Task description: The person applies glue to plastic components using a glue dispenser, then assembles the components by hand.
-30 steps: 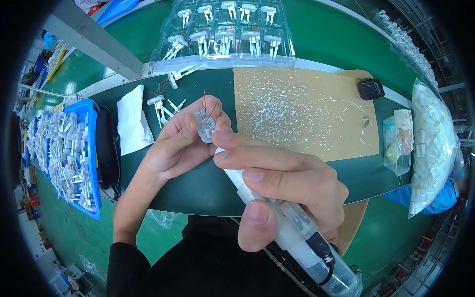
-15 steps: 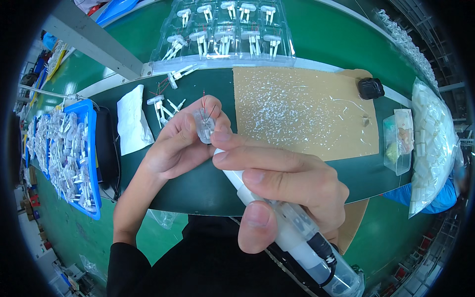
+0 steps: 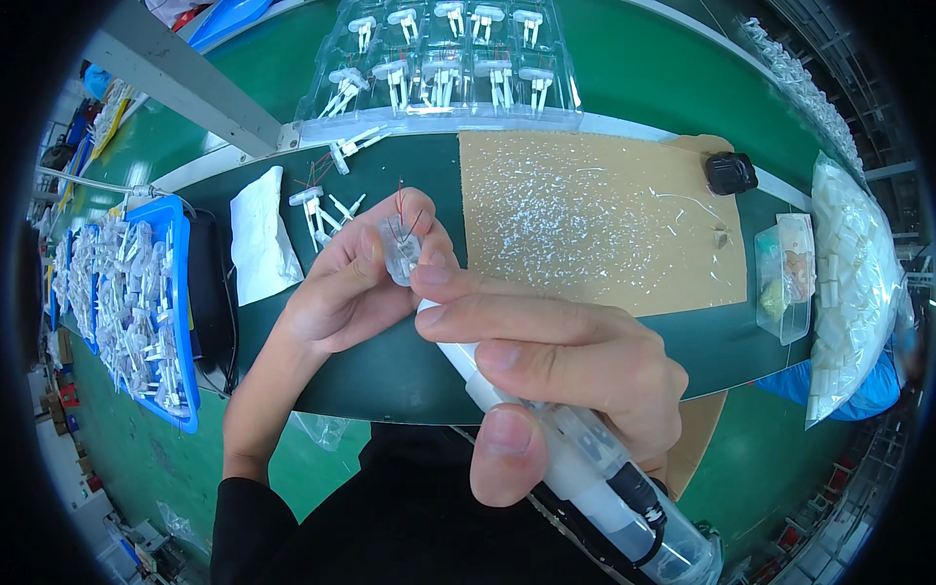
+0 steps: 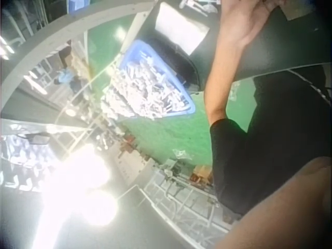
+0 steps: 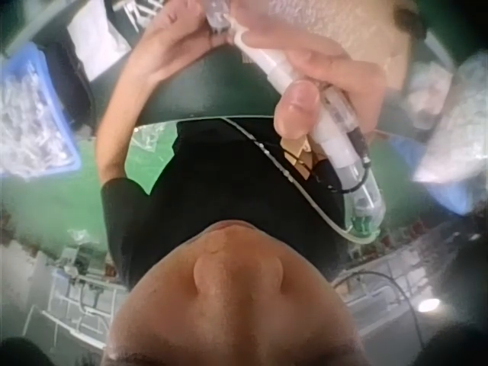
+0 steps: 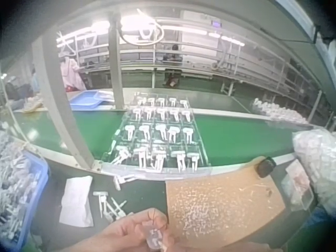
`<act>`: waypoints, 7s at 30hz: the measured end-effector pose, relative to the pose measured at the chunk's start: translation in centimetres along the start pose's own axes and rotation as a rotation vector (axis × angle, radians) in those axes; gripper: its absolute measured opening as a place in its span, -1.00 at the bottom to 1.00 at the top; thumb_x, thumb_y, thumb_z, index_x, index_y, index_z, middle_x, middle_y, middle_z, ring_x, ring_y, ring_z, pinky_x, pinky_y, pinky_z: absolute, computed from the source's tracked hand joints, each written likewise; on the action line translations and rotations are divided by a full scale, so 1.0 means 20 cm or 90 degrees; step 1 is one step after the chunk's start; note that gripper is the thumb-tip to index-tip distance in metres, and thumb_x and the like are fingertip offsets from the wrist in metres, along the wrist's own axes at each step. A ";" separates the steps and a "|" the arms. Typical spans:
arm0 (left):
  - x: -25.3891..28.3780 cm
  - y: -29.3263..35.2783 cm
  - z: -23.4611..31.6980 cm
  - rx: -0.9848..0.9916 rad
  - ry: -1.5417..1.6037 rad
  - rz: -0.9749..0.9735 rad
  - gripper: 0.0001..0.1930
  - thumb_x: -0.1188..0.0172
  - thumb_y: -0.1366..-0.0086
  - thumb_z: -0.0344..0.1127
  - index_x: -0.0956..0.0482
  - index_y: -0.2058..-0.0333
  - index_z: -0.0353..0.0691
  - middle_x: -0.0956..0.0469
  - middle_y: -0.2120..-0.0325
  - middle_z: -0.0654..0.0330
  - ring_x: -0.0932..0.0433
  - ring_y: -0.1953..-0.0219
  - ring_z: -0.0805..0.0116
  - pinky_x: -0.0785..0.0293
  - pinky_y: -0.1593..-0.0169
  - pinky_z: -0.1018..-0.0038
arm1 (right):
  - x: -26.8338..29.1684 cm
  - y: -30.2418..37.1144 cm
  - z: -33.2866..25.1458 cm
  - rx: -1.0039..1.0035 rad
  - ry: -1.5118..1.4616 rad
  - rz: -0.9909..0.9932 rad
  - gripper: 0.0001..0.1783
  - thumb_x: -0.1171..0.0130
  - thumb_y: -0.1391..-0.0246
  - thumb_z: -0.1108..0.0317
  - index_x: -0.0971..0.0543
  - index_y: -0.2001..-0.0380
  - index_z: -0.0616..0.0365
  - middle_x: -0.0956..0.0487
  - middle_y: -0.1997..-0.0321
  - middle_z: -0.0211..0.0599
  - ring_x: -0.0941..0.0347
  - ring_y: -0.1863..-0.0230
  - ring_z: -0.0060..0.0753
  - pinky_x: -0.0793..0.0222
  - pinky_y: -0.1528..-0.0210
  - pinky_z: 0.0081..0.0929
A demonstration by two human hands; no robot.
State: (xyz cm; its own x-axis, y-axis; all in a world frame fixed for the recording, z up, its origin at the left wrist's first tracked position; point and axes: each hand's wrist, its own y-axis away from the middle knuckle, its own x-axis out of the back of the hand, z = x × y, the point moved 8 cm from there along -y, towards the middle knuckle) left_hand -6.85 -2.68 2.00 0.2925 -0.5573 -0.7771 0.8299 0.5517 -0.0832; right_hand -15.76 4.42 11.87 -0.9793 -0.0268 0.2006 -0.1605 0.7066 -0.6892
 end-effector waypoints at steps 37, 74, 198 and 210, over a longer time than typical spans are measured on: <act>0.00 0.01 0.02 -0.006 -0.005 0.007 -0.56 -0.16 -0.20 -0.03 -0.21 0.14 -0.14 -0.37 0.29 0.25 -0.34 0.15 0.42 -0.24 0.03 0.46 | 0.01 0.00 0.00 0.005 -0.019 0.011 -0.76 0.26 -0.20 0.31 -0.11 0.23 0.29 -0.43 0.23 0.30 -0.47 0.10 0.18 -0.43 0.01 -0.11; -0.06 0.04 0.12 -0.129 -0.201 0.032 -0.52 -0.10 -0.23 0.03 -0.28 0.13 -0.26 -0.50 0.31 0.03 -0.46 0.25 0.37 -0.37 0.20 0.54 | 0.15 0.10 -0.06 0.029 0.036 0.219 -0.70 0.16 -0.17 0.20 -0.19 0.20 0.22 -0.49 0.34 0.15 -0.49 0.21 0.19 -0.53 0.33 -0.18; -0.09 0.03 0.07 -0.065 -0.205 -0.020 -0.54 0.00 -0.29 0.00 -0.33 0.12 -0.35 -0.53 0.38 0.05 -0.53 0.30 0.36 -0.42 0.23 0.53 | 0.09 0.07 -0.02 -0.145 -0.225 0.181 -0.73 0.18 -0.19 0.19 -0.19 0.25 0.19 -0.45 0.35 0.05 -0.48 0.17 0.05 -0.32 0.00 -0.16; -0.09 0.05 0.09 -0.079 -0.281 -0.018 -0.50 -0.04 -0.27 0.00 -0.38 0.16 -0.44 -0.53 0.41 0.04 -0.57 0.35 0.32 -0.46 0.26 0.50 | 0.09 0.07 0.00 -0.172 -0.223 0.174 -0.74 0.19 -0.16 0.19 -0.18 0.28 0.19 -0.46 0.41 0.03 -0.50 0.27 0.01 -0.38 0.07 -0.22</act>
State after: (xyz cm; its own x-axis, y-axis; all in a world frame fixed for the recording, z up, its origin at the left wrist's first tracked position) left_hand -5.74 -2.18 4.48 0.4681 -0.7692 -0.4349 0.7852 0.5878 -0.1946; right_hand -17.69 5.42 11.31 -0.9708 -0.0185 -0.2391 0.0991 0.8768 -0.4705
